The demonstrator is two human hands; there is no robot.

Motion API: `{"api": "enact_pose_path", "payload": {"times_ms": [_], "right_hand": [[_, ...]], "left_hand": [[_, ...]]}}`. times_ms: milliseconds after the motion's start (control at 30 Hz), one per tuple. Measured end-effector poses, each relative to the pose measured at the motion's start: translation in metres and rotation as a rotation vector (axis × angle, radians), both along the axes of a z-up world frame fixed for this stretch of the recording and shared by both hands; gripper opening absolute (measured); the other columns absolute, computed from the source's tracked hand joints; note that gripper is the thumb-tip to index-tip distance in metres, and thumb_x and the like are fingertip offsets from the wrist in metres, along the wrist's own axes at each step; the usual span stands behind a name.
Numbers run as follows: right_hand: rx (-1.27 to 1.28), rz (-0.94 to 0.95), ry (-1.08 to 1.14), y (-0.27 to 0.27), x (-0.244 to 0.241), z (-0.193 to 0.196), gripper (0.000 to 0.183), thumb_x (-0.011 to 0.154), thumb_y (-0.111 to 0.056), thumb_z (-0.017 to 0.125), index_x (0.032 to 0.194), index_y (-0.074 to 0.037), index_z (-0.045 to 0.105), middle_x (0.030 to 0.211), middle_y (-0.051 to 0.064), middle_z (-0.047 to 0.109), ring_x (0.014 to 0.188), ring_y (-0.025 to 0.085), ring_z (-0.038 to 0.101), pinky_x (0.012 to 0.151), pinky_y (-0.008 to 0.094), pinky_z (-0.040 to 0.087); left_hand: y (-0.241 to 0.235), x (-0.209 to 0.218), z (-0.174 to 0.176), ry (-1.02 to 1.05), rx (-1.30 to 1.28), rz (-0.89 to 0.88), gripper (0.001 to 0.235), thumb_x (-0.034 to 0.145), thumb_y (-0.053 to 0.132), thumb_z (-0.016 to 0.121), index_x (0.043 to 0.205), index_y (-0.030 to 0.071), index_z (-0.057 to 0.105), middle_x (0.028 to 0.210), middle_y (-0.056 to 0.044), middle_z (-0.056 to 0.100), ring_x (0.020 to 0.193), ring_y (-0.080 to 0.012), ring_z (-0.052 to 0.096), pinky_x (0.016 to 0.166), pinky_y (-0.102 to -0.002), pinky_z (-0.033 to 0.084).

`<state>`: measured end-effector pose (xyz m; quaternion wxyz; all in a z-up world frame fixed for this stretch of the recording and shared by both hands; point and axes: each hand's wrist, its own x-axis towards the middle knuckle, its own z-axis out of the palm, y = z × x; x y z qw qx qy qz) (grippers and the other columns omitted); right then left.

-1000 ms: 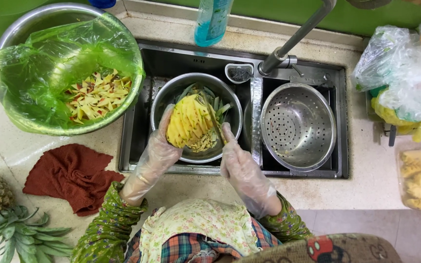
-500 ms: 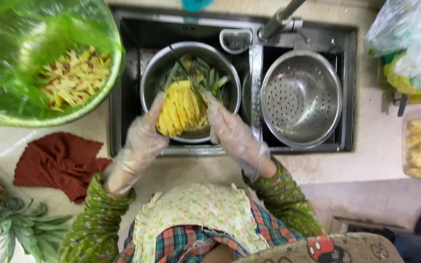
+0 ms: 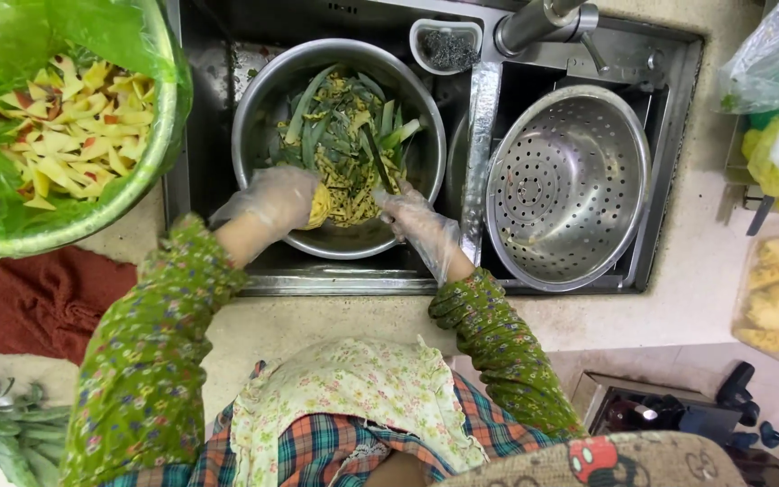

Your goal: The person slices peeled pineapple with a knife and places the pieces into a colander. Then, the person carves out the eyes of another pineapple with the knife over a bowl in the sink.

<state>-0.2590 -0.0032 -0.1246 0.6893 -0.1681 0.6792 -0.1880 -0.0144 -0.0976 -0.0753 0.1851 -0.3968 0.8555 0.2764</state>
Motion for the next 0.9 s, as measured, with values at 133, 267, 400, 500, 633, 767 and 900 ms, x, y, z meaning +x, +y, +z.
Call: {"api": "enact_pose_path", "payload": {"times_ms": [133, 267, 400, 500, 633, 767, 900], "right_hand": [[-0.122, 0.054, -0.041, 0.003, -0.009, -0.035, 0.053, 0.091, -0.023, 0.073, 0.136, -0.011, 0.049, 0.071, 0.002, 0.065, 0.041, 0.009, 0.048, 0.035, 0.026, 0.039], [-0.147, -0.157, -0.014, 0.01, -0.008, -0.014, 0.051, 0.097, -0.025, 0.068, 0.14, -0.011, 0.043, 0.074, 0.003, 0.067, 0.043, 0.01, 0.051, 0.037, 0.026, 0.041], [-0.212, 0.267, 0.406, 0.003, -0.008, 0.033, 0.05, 0.103, -0.028, 0.054, 0.15, -0.016, 0.041, 0.073, 0.0, 0.07, 0.05, 0.01, 0.059, 0.047, 0.027, 0.054], [-0.098, 0.869, 0.872, -0.003, 0.005, 0.033, 0.055, 0.113, -0.036, 0.056, 0.155, -0.007, 0.036, 0.082, 0.017, 0.07, 0.064, 0.025, 0.061, 0.058, 0.039, 0.052], [-0.356, 1.808, 1.043, 0.011, 0.002, 0.04, 0.072, 0.092, 0.004, 0.05, 0.159, -0.006, 0.026, 0.116, 0.025, 0.061, 0.075, 0.02, 0.071, 0.057, 0.028, 0.059], [-0.246, 1.718, 0.887, 0.011, 0.002, 0.05, 0.068, 0.095, 0.004, 0.043, 0.16, -0.004, 0.026, 0.121, 0.024, 0.057, 0.088, 0.02, 0.071, 0.073, 0.027, 0.058], [-0.207, 2.717, 1.043, -0.004, 0.009, 0.053, 0.062, 0.101, -0.015, 0.031, 0.16, 0.002, 0.021, 0.133, 0.027, 0.051, 0.094, 0.024, 0.068, 0.081, 0.03, 0.055]], "left_hand": [[-0.024, -0.043, -0.043, -0.118, 0.129, -0.201, 0.028, 0.092, 0.018, 0.067, 0.116, 0.005, 0.075, 0.113, -0.016, 0.07, 0.106, -0.0321, 0.07, 0.093, -0.045, 0.058], [-0.013, -0.062, -0.044, -0.139, 0.124, -0.038, 0.066, 0.088, 0.048, 0.074, 0.14, 0.011, 0.057, 0.136, -0.02, 0.057, 0.126, -0.0369, 0.057, 0.107, -0.053, 0.046], [-0.002, -0.078, -0.05, -0.121, 0.026, 0.234, 0.116, 0.065, 0.066, 0.085, 0.153, 0.014, 0.03, 0.159, -0.023, 0.027, 0.15, -0.0452, 0.02, 0.118, -0.063, 0.014], [0.0, -0.078, -0.065, -0.082, 0.156, 0.376, 0.123, 0.067, 0.059, 0.087, 0.161, 0.013, 0.023, 0.161, -0.025, 0.023, 0.146, -0.0444, 0.022, 0.115, -0.065, 0.021], [-0.002, -0.067, -0.078, -0.079, 0.153, 0.367, 0.11, 0.07, 0.055, 0.087, 0.156, 0.018, 0.029, 0.163, -0.018, 0.024, 0.153, -0.0411, 0.017, 0.114, -0.062, 0.027], [-0.006, -0.07, -0.088, -0.086, 0.227, 0.396, 0.114, 0.072, 0.053, 0.086, 0.161, 0.018, 0.025, 0.162, -0.019, 0.027, 0.15, -0.0384, 0.025, 0.11, -0.062, 0.035], [-0.003, -0.075, -0.09, -0.106, 0.212, 0.406, 0.114, 0.072, 0.052, 0.086, 0.161, 0.02, 0.023, 0.159, -0.019, 0.029, 0.147, -0.0403, 0.027, 0.109, -0.067, 0.032]]}}
